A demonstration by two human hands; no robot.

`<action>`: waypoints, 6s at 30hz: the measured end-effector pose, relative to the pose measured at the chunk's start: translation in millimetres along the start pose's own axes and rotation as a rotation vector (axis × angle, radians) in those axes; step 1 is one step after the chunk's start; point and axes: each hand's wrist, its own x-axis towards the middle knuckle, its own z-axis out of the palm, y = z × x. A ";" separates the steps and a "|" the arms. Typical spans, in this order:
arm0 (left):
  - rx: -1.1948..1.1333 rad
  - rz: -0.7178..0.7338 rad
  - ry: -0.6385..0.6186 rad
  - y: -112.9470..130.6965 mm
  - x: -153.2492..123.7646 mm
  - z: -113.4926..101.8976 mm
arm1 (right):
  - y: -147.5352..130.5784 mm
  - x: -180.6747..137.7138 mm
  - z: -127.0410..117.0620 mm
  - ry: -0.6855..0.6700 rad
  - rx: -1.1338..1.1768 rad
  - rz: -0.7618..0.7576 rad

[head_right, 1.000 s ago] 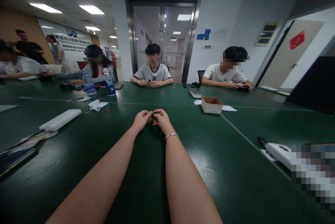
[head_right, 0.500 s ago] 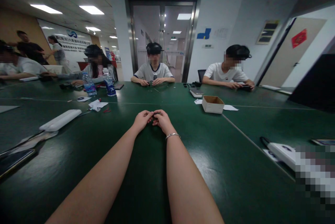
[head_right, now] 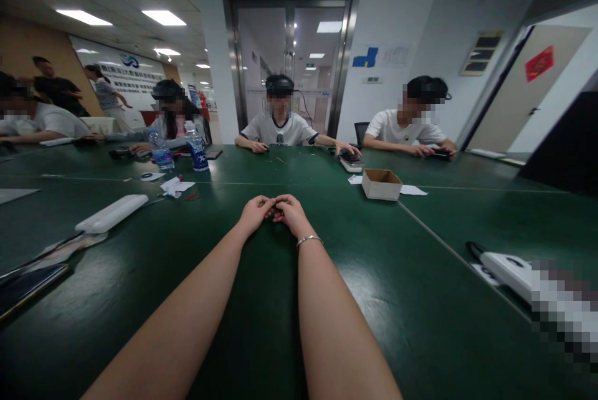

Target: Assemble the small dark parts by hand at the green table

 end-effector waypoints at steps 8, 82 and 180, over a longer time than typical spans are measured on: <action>0.041 0.000 0.007 -0.2 1.0 -0.7 | -0.7 -0.8 -0.2 0.031 -0.005 -0.003; 0.202 -0.066 0.045 -1.9 5.0 -6.7 | -1.7 -3.8 -8.1 -0.007 0.089 -0.082; 0.045 -0.077 0.000 8.2 -0.6 3.5 | -2.0 0.6 -4.4 0.127 -0.035 -0.048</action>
